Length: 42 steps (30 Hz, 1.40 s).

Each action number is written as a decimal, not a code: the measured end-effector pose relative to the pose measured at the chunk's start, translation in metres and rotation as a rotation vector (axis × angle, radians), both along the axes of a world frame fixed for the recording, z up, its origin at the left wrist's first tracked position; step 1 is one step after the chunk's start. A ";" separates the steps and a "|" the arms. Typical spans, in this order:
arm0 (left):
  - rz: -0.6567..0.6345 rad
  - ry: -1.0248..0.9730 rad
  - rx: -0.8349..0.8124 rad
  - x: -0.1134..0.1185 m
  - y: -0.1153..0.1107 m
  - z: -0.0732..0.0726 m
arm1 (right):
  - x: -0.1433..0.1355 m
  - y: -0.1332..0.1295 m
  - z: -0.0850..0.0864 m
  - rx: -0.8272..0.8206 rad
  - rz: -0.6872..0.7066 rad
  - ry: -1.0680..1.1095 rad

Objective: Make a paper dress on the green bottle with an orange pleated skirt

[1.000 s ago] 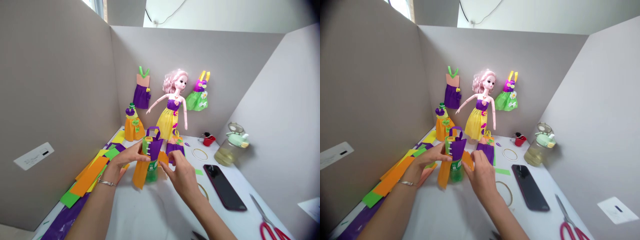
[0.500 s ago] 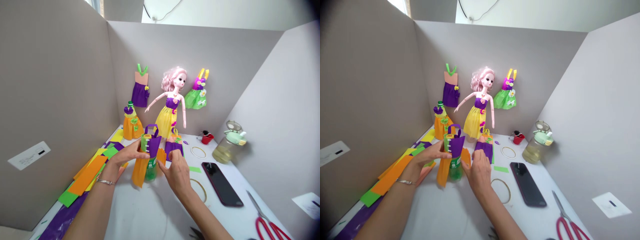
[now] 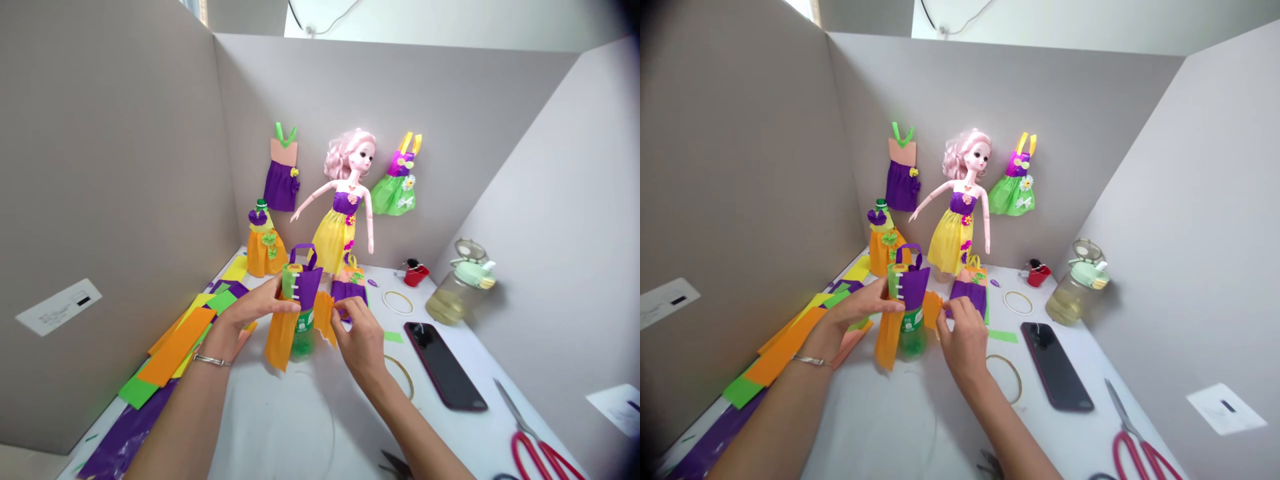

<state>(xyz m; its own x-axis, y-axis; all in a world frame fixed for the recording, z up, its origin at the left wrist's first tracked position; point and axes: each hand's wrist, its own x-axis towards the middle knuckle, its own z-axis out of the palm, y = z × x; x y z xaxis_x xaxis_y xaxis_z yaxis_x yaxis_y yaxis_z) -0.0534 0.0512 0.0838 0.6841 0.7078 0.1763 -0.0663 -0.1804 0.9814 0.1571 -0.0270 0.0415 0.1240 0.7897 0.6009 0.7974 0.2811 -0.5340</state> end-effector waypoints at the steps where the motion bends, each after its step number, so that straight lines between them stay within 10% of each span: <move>1: -0.002 0.000 0.001 0.000 0.000 0.000 | 0.000 0.000 0.002 -0.007 0.011 0.032; 16: 0.048 0.056 0.044 0.004 0.002 0.000 | 0.000 0.002 0.012 -0.213 0.338 0.551; 42: 0.083 0.072 0.210 0.018 -0.009 0.009 | -0.023 -0.009 0.030 -0.167 0.394 0.482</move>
